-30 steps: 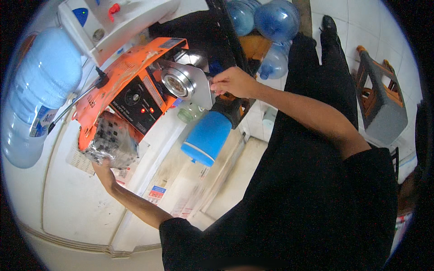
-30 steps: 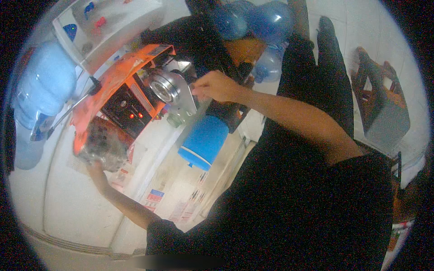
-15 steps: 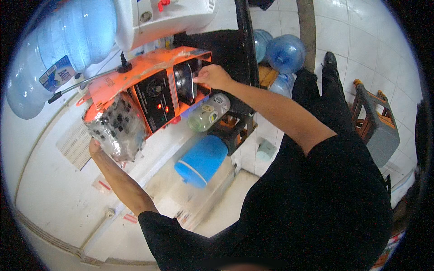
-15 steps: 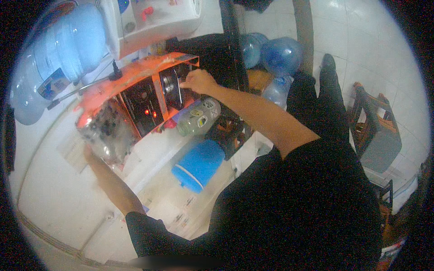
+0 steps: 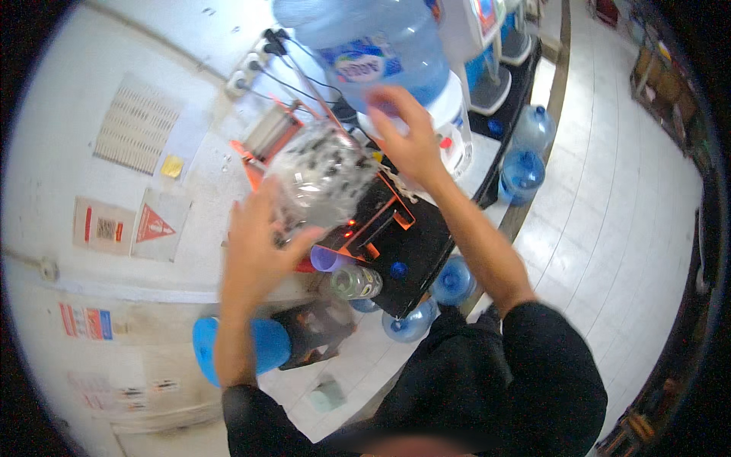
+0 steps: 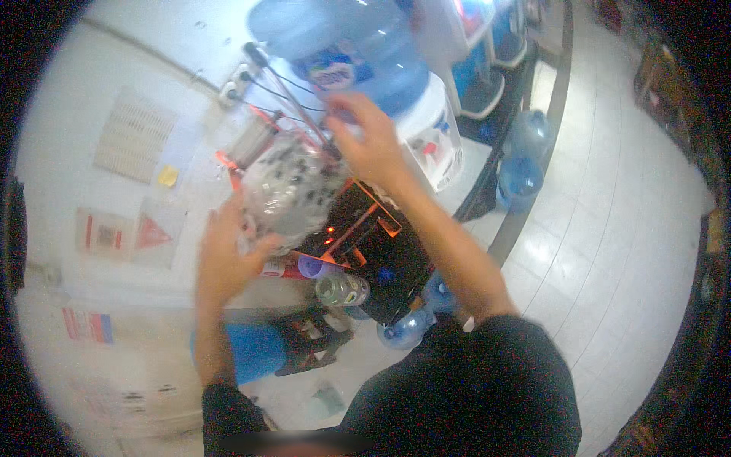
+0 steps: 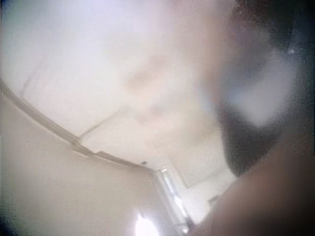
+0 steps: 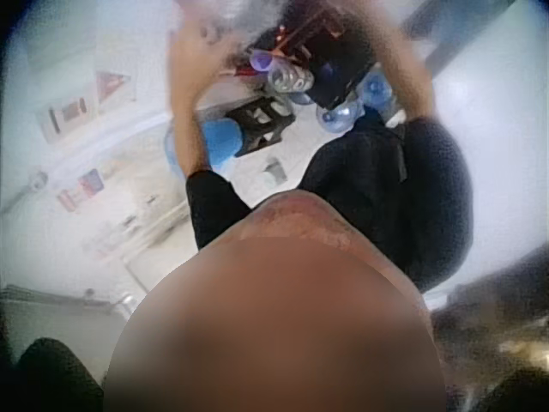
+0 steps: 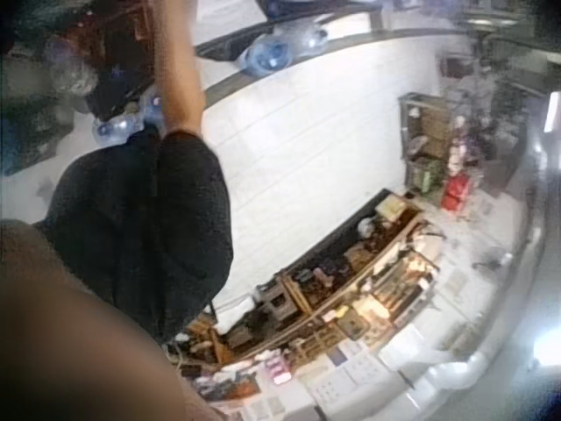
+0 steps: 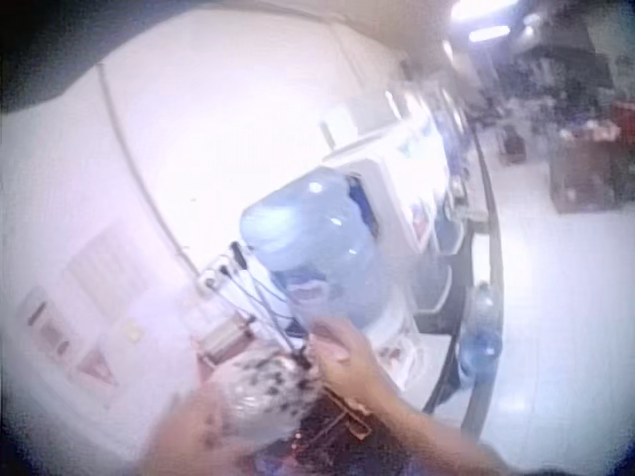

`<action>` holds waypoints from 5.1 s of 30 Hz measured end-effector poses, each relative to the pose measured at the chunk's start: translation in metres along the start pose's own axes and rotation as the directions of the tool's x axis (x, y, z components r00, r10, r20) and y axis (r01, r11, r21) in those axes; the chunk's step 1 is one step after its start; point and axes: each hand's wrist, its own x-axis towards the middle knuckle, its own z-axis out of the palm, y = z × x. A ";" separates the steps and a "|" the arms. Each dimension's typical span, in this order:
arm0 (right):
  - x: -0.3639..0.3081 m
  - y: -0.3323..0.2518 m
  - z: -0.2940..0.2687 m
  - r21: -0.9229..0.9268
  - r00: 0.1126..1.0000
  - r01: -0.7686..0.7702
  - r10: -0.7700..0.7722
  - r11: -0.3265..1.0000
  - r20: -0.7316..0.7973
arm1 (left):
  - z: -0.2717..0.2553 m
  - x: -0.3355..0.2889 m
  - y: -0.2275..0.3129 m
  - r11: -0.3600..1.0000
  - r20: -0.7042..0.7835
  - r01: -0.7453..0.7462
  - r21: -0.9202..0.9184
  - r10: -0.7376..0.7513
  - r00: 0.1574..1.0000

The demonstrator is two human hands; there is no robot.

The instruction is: The person fills a plastic cup with ice from a bucket, dispenses a dark liquid from a beverage machine, and then places the cup on a counter. They then open a box of cookies, place a cookie into a plastic bag, and seal the bag.

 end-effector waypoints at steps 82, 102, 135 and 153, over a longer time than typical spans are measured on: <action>-0.328 0.050 -0.090 0.513 0.027 -0.815 0.867 -0.269 0.497 | 0.241 -0.155 0.061 0.634 0.043 0.337 -0.696 -0.431 0.901; -0.296 0.102 -0.098 0.528 0.104 -0.822 0.855 -0.213 0.508 | 0.286 -0.053 0.106 0.632 -0.356 -0.026 -0.775 -0.402 0.843; -0.412 -0.358 -1.013 0.340 0.299 -0.522 0.541 0.782 -0.786 | 0.161 0.021 1.254 -0.320 -0.089 -0.775 -0.545 0.941 -0.326; -0.757 -0.627 -1.255 0.341 -0.639 -0.563 -0.134 0.753 -0.758 | 0.310 -0.442 1.721 -0.123 -0.142 0.085 -0.989 0.950 -0.280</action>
